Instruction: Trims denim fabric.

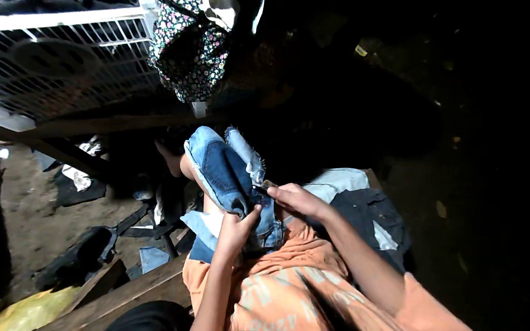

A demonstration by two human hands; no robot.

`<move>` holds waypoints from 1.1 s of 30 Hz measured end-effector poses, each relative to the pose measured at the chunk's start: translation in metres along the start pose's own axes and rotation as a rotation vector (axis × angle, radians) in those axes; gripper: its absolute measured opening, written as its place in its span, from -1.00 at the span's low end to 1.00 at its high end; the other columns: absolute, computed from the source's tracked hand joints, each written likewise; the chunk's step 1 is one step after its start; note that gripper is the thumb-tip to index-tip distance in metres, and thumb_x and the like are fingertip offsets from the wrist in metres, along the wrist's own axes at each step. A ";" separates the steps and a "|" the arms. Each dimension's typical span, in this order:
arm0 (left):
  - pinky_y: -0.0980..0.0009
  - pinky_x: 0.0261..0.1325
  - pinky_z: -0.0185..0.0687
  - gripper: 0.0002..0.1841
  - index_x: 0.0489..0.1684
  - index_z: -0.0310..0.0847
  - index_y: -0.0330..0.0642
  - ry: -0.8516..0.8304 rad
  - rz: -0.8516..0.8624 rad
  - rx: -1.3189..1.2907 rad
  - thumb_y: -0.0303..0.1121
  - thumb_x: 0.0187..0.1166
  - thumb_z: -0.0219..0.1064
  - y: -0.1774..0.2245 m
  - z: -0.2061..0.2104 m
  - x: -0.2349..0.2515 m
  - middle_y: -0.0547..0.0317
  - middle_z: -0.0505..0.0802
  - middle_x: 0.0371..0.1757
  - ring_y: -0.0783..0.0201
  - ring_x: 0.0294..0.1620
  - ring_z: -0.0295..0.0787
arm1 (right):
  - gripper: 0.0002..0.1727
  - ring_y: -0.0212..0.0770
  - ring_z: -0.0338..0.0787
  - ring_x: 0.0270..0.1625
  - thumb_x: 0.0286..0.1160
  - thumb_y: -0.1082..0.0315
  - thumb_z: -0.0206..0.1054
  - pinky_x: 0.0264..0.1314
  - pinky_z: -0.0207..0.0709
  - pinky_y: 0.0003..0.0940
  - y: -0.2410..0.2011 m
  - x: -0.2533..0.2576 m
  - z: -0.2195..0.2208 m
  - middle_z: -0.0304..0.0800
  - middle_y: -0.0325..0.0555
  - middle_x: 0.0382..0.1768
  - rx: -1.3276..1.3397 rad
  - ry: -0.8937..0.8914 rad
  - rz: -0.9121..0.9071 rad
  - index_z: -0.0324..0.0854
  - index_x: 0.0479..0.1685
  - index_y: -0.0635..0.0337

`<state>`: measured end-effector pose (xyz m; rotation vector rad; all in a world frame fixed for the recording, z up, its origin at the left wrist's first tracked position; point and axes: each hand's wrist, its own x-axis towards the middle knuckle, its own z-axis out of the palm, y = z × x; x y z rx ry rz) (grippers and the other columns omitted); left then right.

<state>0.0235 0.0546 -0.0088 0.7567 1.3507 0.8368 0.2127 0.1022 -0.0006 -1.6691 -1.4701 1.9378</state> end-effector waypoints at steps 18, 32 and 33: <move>0.55 0.07 0.77 -0.54 0.26 0.38 -0.37 -0.072 -0.057 -0.139 -0.70 0.36 0.33 0.013 -0.009 -0.010 0.30 0.83 -0.12 0.57 -0.11 0.81 | -0.54 -0.61 0.28 -0.59 0.49 0.17 0.40 -0.48 0.26 -0.66 0.010 -0.006 0.014 0.39 -0.40 -0.61 -0.133 0.515 -0.578 0.66 0.15 0.42; 0.50 0.14 0.79 -0.52 0.14 0.49 -0.32 -0.078 0.076 -0.217 -0.74 0.18 0.44 0.004 -0.011 -0.014 0.36 0.89 -0.15 0.53 -0.06 0.85 | -0.41 -0.06 0.80 -0.40 0.73 -0.20 -0.03 -0.44 0.63 -0.17 0.020 -0.031 0.035 0.85 0.03 -0.27 -0.669 0.487 -0.738 0.73 0.42 -0.14; 0.49 0.15 0.79 -0.53 0.15 0.48 -0.32 -0.078 0.077 -0.221 -0.73 0.21 0.43 0.004 -0.010 -0.014 0.35 0.89 -0.14 0.53 -0.05 0.85 | -0.43 -0.08 0.76 -0.45 0.72 -0.19 -0.01 -0.48 0.60 -0.20 0.021 -0.030 0.036 0.81 0.02 -0.34 -0.670 0.516 -0.746 0.75 0.39 -0.18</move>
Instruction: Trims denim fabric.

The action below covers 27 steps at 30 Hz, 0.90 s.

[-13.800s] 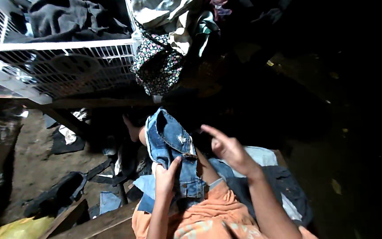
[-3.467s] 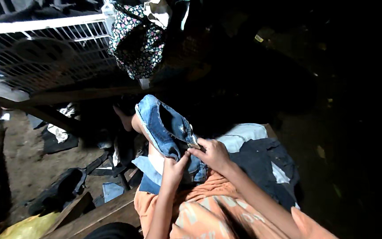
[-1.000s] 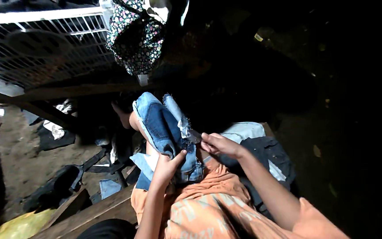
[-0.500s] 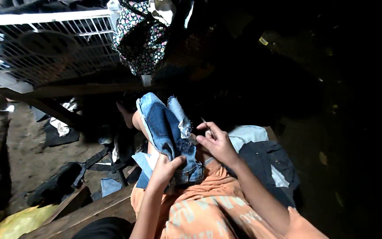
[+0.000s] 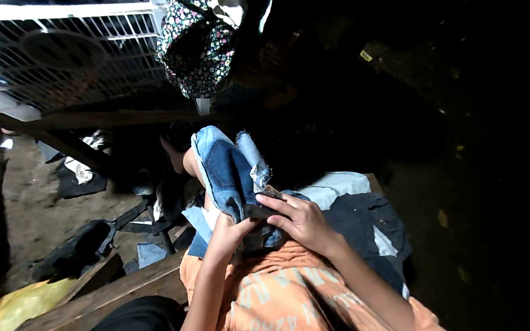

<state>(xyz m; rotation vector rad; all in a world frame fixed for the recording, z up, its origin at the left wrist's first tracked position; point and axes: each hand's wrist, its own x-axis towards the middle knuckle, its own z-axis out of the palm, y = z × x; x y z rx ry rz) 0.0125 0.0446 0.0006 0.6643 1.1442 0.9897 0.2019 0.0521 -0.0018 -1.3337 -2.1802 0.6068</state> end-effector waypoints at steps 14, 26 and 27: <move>0.51 0.02 0.78 -0.80 0.17 0.45 -0.29 0.000 -0.206 -0.005 -0.59 0.68 0.08 0.016 0.007 0.006 0.32 0.84 -0.20 0.55 -0.17 0.82 | -0.20 -0.71 0.34 -0.52 0.16 -0.03 0.60 -0.41 0.28 -0.77 0.007 0.000 -0.004 0.52 -0.42 -0.51 0.537 0.042 0.331 0.54 0.25 0.47; 0.50 0.07 0.79 -0.54 0.26 0.42 -0.41 0.065 -0.167 0.059 -0.66 0.37 0.43 0.013 0.013 0.010 0.18 0.85 -0.12 0.47 -0.10 0.84 | -0.56 -0.36 0.87 -0.06 0.56 0.13 0.33 0.09 0.68 -0.52 0.014 0.013 -0.001 0.91 0.04 -0.07 0.340 0.073 0.077 0.75 0.06 0.40; 0.49 0.08 0.79 -0.55 0.25 0.42 -0.40 0.056 -0.165 0.040 -0.66 0.37 0.41 0.013 0.012 0.009 0.19 0.86 -0.13 0.47 -0.10 0.84 | -0.38 -0.31 0.88 -0.03 0.63 -0.08 0.21 0.09 0.71 -0.42 0.019 0.005 -0.002 0.91 0.06 0.01 0.312 0.046 0.062 0.71 0.21 0.39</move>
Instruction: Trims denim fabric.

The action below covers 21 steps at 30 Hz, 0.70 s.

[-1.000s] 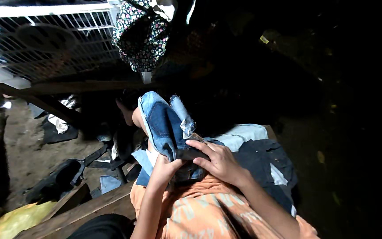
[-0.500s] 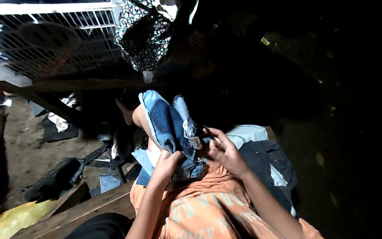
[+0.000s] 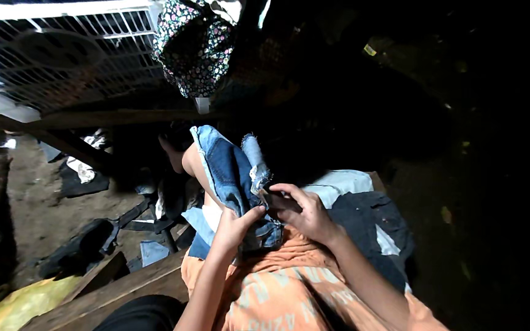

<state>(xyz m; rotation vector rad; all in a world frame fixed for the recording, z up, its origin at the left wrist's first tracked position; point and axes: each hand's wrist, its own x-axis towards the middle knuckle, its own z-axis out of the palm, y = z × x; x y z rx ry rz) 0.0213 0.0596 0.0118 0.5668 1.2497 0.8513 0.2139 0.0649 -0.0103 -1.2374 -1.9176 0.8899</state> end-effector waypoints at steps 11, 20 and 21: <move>0.52 0.07 0.80 -0.56 0.18 0.45 -0.35 0.018 0.072 -0.021 -0.68 0.32 0.44 0.000 -0.002 -0.005 0.28 0.89 -0.17 0.52 -0.12 0.86 | -0.32 -0.17 0.79 -0.39 0.73 -0.25 -0.02 -0.37 0.63 -0.29 0.011 -0.019 -0.012 0.85 -0.03 -0.33 -0.269 -0.071 -0.140 0.71 0.36 0.10; 0.51 0.10 0.80 -0.54 0.16 0.46 -0.33 0.004 0.112 -0.029 -0.71 0.25 0.41 -0.003 -0.006 -0.010 0.31 0.89 -0.15 0.52 -0.09 0.86 | -0.25 -0.13 0.79 -0.44 0.65 -0.24 0.10 -0.39 0.65 -0.19 0.007 -0.016 0.000 0.88 0.00 -0.29 -0.210 -0.089 -0.002 0.62 0.44 0.26; 0.51 0.11 0.80 -0.53 0.16 0.47 -0.33 0.008 0.121 -0.040 -0.72 0.23 0.42 -0.004 -0.006 -0.010 0.31 0.89 -0.15 0.52 -0.08 0.86 | -0.26 -0.17 0.77 -0.45 0.62 -0.23 0.15 -0.40 0.64 -0.22 0.007 -0.016 0.003 0.87 -0.01 -0.32 -0.189 -0.060 0.011 0.63 0.43 0.25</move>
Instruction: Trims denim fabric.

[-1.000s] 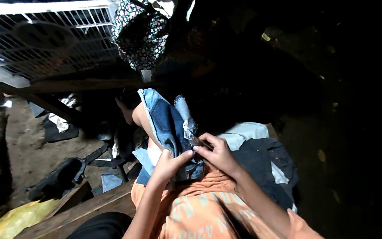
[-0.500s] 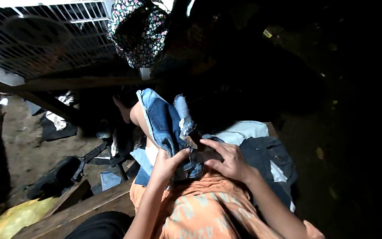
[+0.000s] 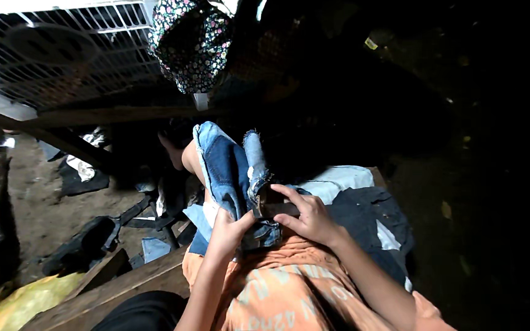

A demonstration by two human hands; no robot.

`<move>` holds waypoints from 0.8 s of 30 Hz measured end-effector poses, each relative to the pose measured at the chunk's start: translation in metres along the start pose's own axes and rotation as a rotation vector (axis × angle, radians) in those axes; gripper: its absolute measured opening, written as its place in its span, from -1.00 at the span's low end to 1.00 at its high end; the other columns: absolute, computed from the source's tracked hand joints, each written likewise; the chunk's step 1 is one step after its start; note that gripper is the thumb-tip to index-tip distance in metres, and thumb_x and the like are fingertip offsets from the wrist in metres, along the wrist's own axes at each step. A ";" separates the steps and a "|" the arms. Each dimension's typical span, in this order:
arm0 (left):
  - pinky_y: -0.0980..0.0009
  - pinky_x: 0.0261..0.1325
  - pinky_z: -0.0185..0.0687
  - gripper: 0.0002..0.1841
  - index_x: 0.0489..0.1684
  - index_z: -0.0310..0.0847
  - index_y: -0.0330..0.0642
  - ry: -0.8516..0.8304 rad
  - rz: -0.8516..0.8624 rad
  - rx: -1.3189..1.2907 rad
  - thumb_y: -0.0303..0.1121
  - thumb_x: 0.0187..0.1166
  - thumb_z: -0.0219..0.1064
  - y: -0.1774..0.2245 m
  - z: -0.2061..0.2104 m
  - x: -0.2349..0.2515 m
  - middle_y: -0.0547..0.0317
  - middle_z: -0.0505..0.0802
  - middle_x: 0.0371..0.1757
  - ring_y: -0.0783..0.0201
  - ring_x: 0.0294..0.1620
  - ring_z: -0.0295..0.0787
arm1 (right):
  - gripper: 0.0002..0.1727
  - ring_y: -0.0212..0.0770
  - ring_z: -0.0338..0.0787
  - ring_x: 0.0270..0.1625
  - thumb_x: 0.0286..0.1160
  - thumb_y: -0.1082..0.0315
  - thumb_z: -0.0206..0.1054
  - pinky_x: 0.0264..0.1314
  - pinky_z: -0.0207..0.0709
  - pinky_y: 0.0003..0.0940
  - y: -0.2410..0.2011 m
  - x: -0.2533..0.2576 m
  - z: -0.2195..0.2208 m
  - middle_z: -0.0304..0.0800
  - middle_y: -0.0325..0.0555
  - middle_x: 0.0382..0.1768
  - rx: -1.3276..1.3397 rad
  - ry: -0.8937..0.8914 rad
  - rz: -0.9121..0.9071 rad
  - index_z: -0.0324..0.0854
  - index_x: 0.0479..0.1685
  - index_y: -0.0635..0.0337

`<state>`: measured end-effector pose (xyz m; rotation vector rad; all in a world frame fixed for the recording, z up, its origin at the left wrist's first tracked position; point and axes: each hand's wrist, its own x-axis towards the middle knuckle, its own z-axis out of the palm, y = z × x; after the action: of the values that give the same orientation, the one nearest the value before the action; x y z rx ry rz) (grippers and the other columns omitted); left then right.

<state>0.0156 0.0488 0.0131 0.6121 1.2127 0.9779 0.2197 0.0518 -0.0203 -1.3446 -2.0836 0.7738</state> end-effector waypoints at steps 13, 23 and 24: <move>0.53 0.13 0.78 -0.48 0.21 0.45 -0.44 0.044 0.091 0.051 -0.67 0.19 0.47 -0.022 0.013 0.006 0.25 0.87 -0.10 0.53 -0.05 0.84 | -0.53 -0.28 0.91 -0.01 0.49 0.06 0.41 0.05 0.75 -0.35 -0.010 0.015 0.030 0.94 -0.02 -0.02 0.163 0.216 0.046 0.79 0.16 0.26; 0.54 0.13 0.76 -0.48 0.30 0.39 -0.44 -0.061 -0.043 0.133 -0.64 0.33 0.46 -0.004 -0.002 0.016 0.21 0.84 -0.06 0.54 -0.05 0.82 | -0.66 -0.71 0.59 -0.24 0.68 0.27 0.21 -0.18 0.49 -0.74 -0.003 0.043 -0.011 0.72 -0.37 -0.05 0.812 -0.331 0.392 0.56 0.26 0.31; 0.53 0.13 0.77 -0.50 0.29 0.41 -0.44 -0.047 -0.028 0.118 -0.62 0.35 0.45 -0.007 -0.001 0.016 0.20 0.85 -0.08 0.53 -0.05 0.82 | -0.59 -0.65 0.69 -0.09 0.67 0.23 0.25 0.02 0.58 -0.67 -0.001 0.042 -0.012 0.76 -0.25 0.07 0.717 -0.335 0.345 0.56 0.33 0.33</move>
<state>0.0169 0.0593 -0.0006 0.7048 1.2401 0.8683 0.2121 0.0925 -0.0057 -1.2073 -1.5356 1.7892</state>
